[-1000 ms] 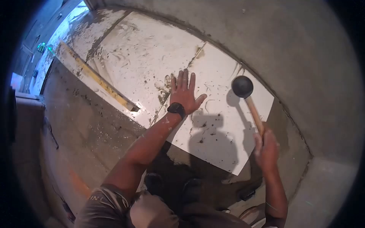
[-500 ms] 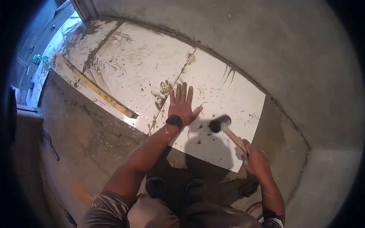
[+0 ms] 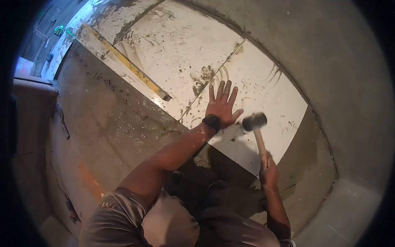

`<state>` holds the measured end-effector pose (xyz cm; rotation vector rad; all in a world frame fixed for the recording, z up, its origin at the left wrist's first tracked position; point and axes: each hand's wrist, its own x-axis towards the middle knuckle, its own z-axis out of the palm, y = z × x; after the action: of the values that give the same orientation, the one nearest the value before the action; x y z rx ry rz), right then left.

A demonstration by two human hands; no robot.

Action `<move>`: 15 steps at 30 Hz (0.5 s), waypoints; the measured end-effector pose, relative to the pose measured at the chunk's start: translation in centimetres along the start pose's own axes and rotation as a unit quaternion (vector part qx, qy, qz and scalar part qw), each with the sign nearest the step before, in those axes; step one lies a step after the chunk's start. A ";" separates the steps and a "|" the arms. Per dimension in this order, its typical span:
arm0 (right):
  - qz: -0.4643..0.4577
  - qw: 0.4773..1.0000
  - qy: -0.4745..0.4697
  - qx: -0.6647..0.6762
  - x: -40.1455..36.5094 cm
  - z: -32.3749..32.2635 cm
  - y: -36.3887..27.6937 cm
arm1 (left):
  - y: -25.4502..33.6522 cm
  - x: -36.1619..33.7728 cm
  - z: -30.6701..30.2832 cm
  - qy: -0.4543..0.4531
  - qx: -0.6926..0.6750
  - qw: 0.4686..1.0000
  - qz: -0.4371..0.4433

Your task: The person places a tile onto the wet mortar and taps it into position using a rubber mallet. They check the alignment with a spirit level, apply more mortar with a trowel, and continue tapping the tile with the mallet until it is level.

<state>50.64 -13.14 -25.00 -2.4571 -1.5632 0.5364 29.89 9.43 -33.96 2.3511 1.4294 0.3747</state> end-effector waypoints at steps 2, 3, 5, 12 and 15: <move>0.016 0.999 -0.019 -0.029 -1.6 1.1 1.7 | -0.1 -0.1 0.7 0.007 -0.003 1.000 0.001; 0.015 1.000 -0.017 0.014 -2.3 1.4 2.8 | -0.2 -0.1 0.8 0.014 -0.004 1.000 0.000; 0.014 0.998 -0.014 0.057 -3.0 1.4 3.1 | -0.2 -0.2 0.5 0.008 -0.004 1.000 -0.002; 0.059 0.996 0.007 0.068 -3.8 2.2 4.0 | 0.1 -0.1 0.1 -0.003 0.022 1.000 0.008; 0.086 0.991 0.009 0.106 -3.0 1.2 3.5 | 0.1 -0.3 -0.3 -0.010 0.020 1.000 0.019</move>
<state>51.92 -17.41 -26.68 -2.4376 -1.2241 0.6693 29.78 9.18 -33.67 2.4091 1.3972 0.3344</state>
